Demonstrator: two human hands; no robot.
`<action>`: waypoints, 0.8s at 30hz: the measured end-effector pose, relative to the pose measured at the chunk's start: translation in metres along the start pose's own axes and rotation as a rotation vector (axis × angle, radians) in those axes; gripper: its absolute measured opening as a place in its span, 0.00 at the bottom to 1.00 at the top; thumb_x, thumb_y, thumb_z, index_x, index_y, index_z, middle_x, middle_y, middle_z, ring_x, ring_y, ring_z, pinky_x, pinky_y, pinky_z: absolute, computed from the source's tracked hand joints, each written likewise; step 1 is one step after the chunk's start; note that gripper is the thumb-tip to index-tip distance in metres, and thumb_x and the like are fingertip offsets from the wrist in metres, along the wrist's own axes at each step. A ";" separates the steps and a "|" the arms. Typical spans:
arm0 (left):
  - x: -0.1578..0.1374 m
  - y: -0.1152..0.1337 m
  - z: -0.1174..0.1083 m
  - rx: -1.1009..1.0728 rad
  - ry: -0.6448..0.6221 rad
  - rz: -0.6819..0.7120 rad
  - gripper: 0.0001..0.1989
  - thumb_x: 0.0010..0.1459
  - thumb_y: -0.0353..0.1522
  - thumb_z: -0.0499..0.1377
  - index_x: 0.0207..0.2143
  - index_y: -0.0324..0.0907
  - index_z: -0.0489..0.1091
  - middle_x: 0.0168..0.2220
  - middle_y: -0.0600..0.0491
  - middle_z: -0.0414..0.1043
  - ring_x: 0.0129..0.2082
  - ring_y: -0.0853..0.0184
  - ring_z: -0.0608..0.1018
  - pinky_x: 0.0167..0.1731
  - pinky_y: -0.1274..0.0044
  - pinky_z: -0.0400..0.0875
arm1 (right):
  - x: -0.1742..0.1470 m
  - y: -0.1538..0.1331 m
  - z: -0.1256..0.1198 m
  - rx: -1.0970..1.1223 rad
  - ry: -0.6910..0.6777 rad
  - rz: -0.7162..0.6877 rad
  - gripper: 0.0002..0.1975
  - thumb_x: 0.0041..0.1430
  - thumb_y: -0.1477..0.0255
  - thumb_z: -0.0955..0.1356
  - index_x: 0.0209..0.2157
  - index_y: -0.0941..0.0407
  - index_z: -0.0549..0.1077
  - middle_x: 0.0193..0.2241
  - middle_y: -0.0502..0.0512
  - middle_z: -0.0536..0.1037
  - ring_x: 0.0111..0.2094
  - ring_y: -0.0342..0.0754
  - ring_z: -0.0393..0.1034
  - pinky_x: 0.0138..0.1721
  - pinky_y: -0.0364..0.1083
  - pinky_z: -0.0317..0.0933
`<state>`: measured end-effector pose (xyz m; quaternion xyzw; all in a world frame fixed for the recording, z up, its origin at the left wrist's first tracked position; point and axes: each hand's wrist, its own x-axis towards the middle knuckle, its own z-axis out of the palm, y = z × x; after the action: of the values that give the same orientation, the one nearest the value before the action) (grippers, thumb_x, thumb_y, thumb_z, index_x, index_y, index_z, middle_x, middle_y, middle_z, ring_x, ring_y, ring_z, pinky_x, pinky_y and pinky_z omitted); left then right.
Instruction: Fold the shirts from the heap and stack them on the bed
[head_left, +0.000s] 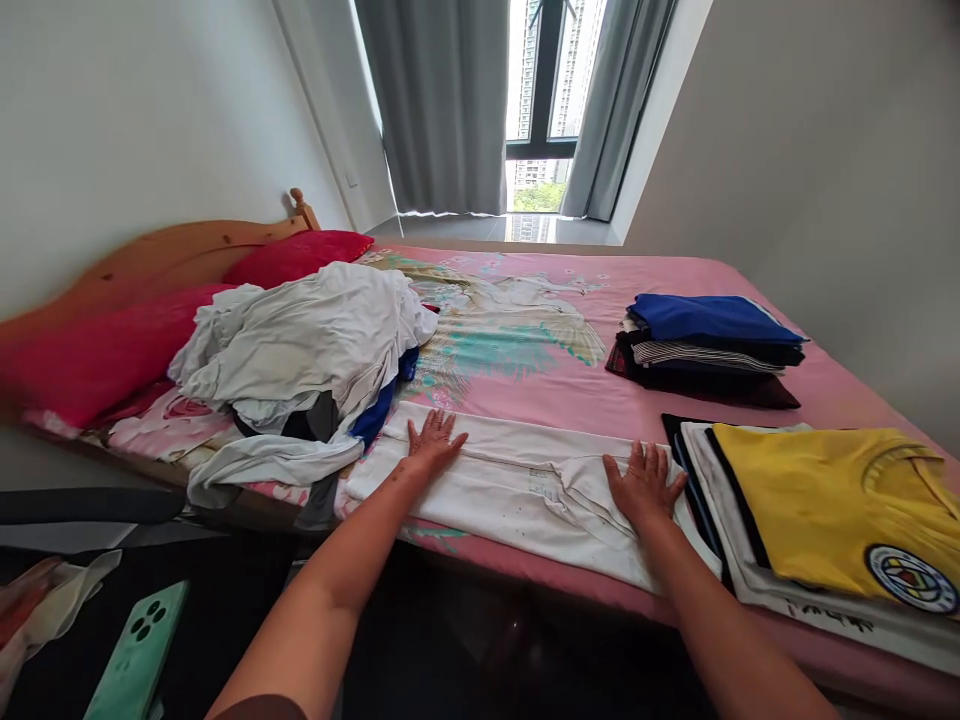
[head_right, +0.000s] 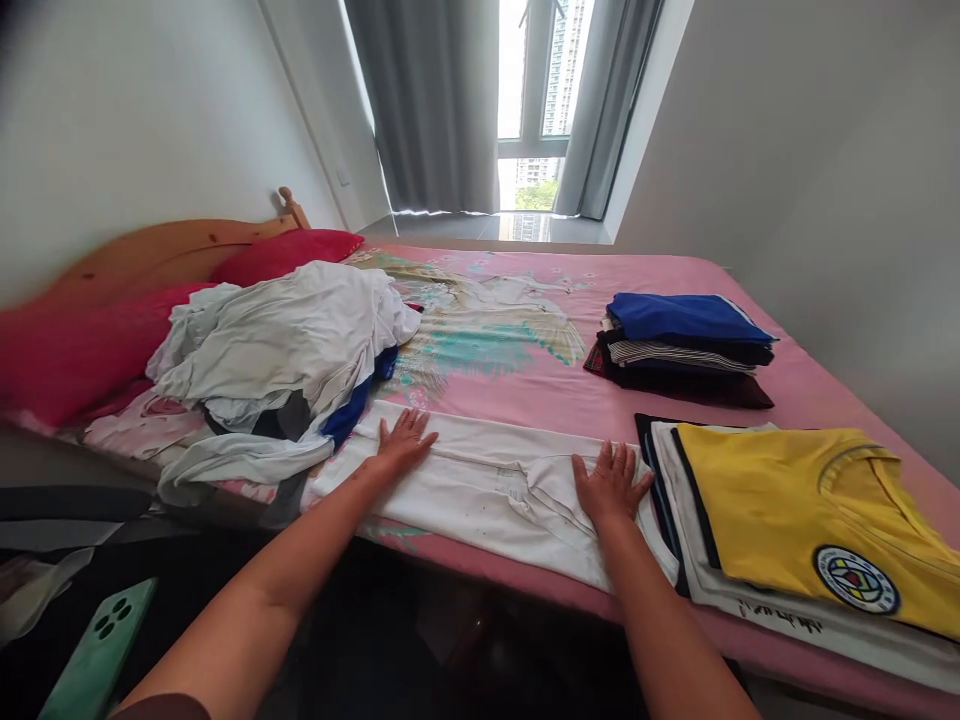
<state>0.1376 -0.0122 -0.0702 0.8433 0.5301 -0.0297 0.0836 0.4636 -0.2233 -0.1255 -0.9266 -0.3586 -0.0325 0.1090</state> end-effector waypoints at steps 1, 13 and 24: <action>0.001 -0.016 -0.003 0.003 0.028 -0.050 0.33 0.60 0.51 0.42 0.64 0.47 0.49 0.68 0.49 0.39 0.67 0.57 0.42 0.59 0.51 0.27 | 0.000 0.000 0.000 0.004 0.005 -0.001 0.39 0.61 0.49 0.48 0.63 0.61 0.52 0.64 0.64 0.48 0.66 0.56 0.32 0.60 0.67 0.25; -0.031 -0.110 -0.042 -0.131 0.102 -0.360 0.29 0.64 0.45 0.37 0.53 0.37 0.64 0.51 0.39 0.71 0.52 0.55 0.72 0.49 0.68 0.65 | -0.003 0.003 0.005 -0.003 0.056 -0.019 0.38 0.61 0.49 0.49 0.63 0.61 0.53 0.64 0.64 0.51 0.65 0.54 0.34 0.60 0.67 0.26; -0.020 -0.101 -0.037 -0.121 -0.049 -0.556 0.36 0.58 0.53 0.40 0.44 0.36 0.74 0.46 0.33 0.73 0.49 0.45 0.74 0.44 0.60 0.65 | -0.004 0.003 0.003 0.050 0.053 -0.016 0.38 0.60 0.49 0.50 0.62 0.61 0.55 0.63 0.64 0.52 0.65 0.55 0.36 0.60 0.67 0.28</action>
<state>0.0364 0.0198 -0.0419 0.6582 0.7395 -0.0402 0.1351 0.4628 -0.2271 -0.1297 -0.9194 -0.3638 -0.0490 0.1413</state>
